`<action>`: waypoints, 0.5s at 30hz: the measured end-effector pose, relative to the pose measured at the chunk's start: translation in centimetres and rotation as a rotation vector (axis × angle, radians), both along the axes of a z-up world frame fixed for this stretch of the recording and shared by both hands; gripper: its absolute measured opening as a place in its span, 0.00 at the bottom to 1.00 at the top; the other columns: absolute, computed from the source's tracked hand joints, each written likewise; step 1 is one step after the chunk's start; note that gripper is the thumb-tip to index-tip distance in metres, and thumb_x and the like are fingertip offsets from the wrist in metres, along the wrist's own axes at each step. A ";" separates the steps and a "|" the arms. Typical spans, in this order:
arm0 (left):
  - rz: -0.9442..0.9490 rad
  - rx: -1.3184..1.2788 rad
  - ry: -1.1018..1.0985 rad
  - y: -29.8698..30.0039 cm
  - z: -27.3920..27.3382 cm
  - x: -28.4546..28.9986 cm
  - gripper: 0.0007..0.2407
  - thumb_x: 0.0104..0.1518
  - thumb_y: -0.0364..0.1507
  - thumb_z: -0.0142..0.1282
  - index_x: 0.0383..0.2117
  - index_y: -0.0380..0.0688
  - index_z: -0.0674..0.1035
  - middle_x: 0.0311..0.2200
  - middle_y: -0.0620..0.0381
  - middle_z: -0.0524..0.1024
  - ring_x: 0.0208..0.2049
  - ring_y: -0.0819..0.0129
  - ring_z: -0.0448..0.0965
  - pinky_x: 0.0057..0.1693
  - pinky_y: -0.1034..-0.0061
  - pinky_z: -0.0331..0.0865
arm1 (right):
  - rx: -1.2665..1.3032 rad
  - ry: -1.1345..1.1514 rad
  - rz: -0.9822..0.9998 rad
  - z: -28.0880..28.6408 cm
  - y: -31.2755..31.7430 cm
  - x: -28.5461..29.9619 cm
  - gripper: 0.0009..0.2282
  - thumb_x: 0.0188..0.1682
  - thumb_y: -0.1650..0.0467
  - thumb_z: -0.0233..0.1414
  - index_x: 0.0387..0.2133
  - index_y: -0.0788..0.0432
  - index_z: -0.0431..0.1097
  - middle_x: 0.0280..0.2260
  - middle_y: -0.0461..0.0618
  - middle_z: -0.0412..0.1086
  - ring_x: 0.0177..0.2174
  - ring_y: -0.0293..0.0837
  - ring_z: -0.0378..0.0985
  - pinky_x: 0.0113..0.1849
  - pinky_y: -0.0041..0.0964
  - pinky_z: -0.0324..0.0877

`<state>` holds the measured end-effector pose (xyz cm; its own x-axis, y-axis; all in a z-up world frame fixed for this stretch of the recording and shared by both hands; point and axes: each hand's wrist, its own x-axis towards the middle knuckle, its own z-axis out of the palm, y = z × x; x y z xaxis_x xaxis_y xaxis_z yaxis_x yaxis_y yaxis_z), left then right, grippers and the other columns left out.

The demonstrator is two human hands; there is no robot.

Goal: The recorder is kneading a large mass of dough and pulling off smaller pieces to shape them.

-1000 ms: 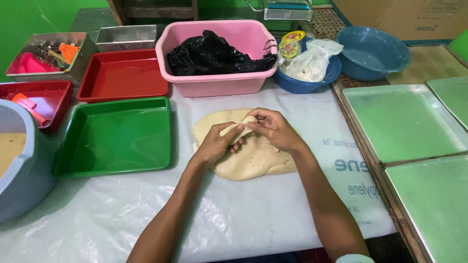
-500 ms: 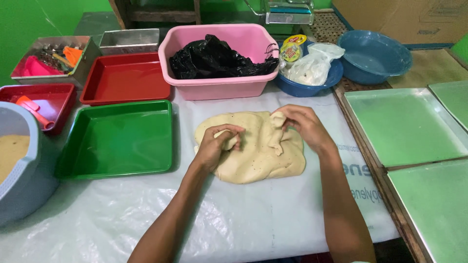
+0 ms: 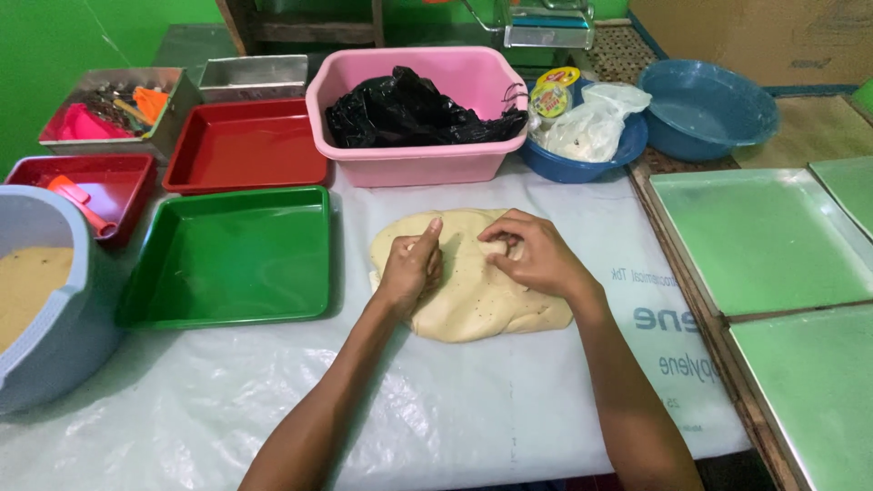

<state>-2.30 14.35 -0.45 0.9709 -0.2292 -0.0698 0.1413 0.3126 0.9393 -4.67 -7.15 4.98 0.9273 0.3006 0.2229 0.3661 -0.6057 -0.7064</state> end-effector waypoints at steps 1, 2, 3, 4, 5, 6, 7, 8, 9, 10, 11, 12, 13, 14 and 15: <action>0.003 0.001 -0.005 0.0 -0.2 0.1 0.29 0.66 0.43 0.53 0.05 0.41 0.66 0.03 0.56 0.55 0.04 0.74 0.53 0.13 0.82 0.47 | 0.001 -0.005 0.003 0.0 0.0 0.0 0.13 0.37 0.75 0.64 0.38 0.59 0.79 0.36 0.55 0.77 0.38 0.50 0.78 0.43 0.41 0.73; 0.000 0.011 -0.008 -0.1 -0.4 0.2 0.29 0.66 0.43 0.53 0.05 0.41 0.65 0.03 0.56 0.55 0.04 0.75 0.53 0.13 0.82 0.46 | -0.013 0.002 0.017 -0.1 0.0 -0.1 0.15 0.36 0.75 0.64 0.40 0.59 0.78 0.39 0.56 0.76 0.39 0.52 0.77 0.44 0.43 0.72; -0.002 0.022 -0.012 -0.1 -0.7 0.2 0.29 0.66 0.42 0.53 0.05 0.41 0.65 0.02 0.56 0.55 0.03 0.75 0.53 0.13 0.82 0.46 | -0.028 0.008 0.032 -0.1 0.0 -0.2 0.17 0.35 0.75 0.65 0.41 0.59 0.77 0.42 0.57 0.75 0.41 0.54 0.76 0.45 0.45 0.72; 0.001 0.023 -0.015 -0.1 -0.8 0.2 0.29 0.66 0.42 0.53 0.05 0.41 0.65 0.02 0.56 0.55 0.03 0.75 0.53 0.13 0.82 0.46 | -0.026 0.005 0.034 0.2 0.2 -0.3 0.17 0.35 0.75 0.65 0.41 0.59 0.77 0.42 0.57 0.75 0.41 0.54 0.76 0.45 0.45 0.72; 0.003 0.007 -0.008 -0.1 -0.8 0.1 0.29 0.65 0.45 0.53 0.05 0.42 0.65 0.02 0.57 0.55 0.03 0.75 0.52 0.14 0.82 0.46 | 0.000 -0.036 0.028 0.4 0.5 -0.4 0.16 0.37 0.75 0.63 0.42 0.59 0.77 0.44 0.56 0.74 0.44 0.55 0.77 0.48 0.47 0.71; 0.004 -0.010 0.000 -0.1 -0.9 0.2 0.29 0.64 0.47 0.52 0.05 0.43 0.66 0.02 0.59 0.55 0.03 0.76 0.52 0.14 0.83 0.46 | 0.027 -0.076 0.019 0.8 0.7 -0.4 0.15 0.39 0.75 0.61 0.43 0.58 0.77 0.45 0.54 0.74 0.47 0.57 0.77 0.51 0.49 0.70; 0.005 -0.008 -0.003 0.0 -0.9 0.2 0.29 0.64 0.47 0.52 0.05 0.43 0.66 0.02 0.59 0.55 0.03 0.76 0.52 0.14 0.83 0.46 | 0.029 -0.079 0.020 -0.1 0.9 0.2 0.15 0.39 0.75 0.61 0.43 0.58 0.77 0.45 0.54 0.74 0.47 0.57 0.77 0.51 0.49 0.70; -0.025 -0.023 -0.007 0.0 -1.0 0.0 0.27 0.64 0.49 0.44 0.10 0.42 0.69 0.04 0.56 0.58 0.05 0.73 0.58 0.16 0.82 0.49 | 0.076 -0.163 0.016 -1.1 0.9 0.6 0.16 0.42 0.71 0.61 0.46 0.55 0.76 0.47 0.50 0.74 0.49 0.53 0.76 0.52 0.47 0.69; -0.055 -0.038 -0.011 0.0 -1.2 -0.2 0.28 0.63 0.52 0.36 0.15 0.41 0.71 0.06 0.53 0.62 0.07 0.70 0.64 0.17 0.82 0.53 | 0.122 -0.247 0.012 -2.2 1.0 1.0 0.17 0.45 0.68 0.61 0.50 0.52 0.75 0.48 0.46 0.73 0.51 0.49 0.75 0.53 0.44 0.69; -0.053 -0.041 -0.004 0.1 -1.2 -0.3 0.28 0.63 0.52 0.36 0.15 0.41 0.71 0.06 0.53 0.62 0.07 0.70 0.64 0.17 0.82 0.53 | 0.120 -0.240 0.014 -2.0 2.1 0.3 0.17 0.45 0.68 0.61 0.50 0.52 0.75 0.48 0.46 0.73 0.51 0.49 0.75 0.53 0.44 0.69; -0.111 -0.130 0.024 0.2 -1.2 -0.3 0.26 0.60 0.52 0.34 0.35 0.38 0.72 0.19 0.48 0.69 0.20 0.64 0.73 0.30 0.75 0.65 | 0.155 -0.279 0.068 -1.9 3.3 -0.4 0.19 0.47 0.66 0.58 0.53 0.57 0.71 0.52 0.54 0.70 0.54 0.55 0.71 0.56 0.51 0.65; -0.169 -0.220 0.041 0.3 -0.9 0.0 0.33 0.57 0.52 0.32 0.55 0.34 0.74 0.32 0.43 0.76 0.32 0.58 0.82 0.42 0.68 0.78 | 0.190 -0.327 0.123 -1.5 4.4 -0.8 0.21 0.50 0.65 0.55 0.56 0.62 0.66 0.55 0.62 0.67 0.58 0.62 0.68 0.59 0.57 0.61; -0.168 -0.223 0.038 0.3 -1.8 0.7 0.33 0.57 0.52 0.32 0.55 0.34 0.74 0.32 0.43 0.76 0.32 0.58 0.82 0.42 0.68 0.78 | 0.187 -0.330 0.126 -1.4 4.9 -0.8 0.21 0.50 0.65 0.55 0.56 0.62 0.66 0.55 0.62 0.67 0.58 0.62 0.68 0.59 0.57 0.61; -0.195 -0.289 0.050 0.4 -2.9 1.0 0.35 0.58 0.54 0.33 0.61 0.33 0.66 0.38 0.42 0.73 0.36 0.59 0.80 0.44 0.68 0.77 | 0.067 -0.372 0.149 -1.6 5.5 -1.1 0.23 0.52 0.61 0.52 0.57 0.63 0.65 0.58 0.64 0.65 0.60 0.64 0.64 0.60 0.60 0.58; -0.222 -0.356 0.062 0.4 -4.0 1.3 0.39 0.59 0.55 0.34 0.67 0.31 0.59 0.44 0.41 0.69 0.39 0.60 0.78 0.45 0.69 0.76 | -0.053 -0.414 0.172 -1.7 6.0 -1.4 0.25 0.54 0.57 0.49 0.58 0.63 0.64 0.61 0.66 0.62 0.62 0.66 0.60 0.62 0.63 0.55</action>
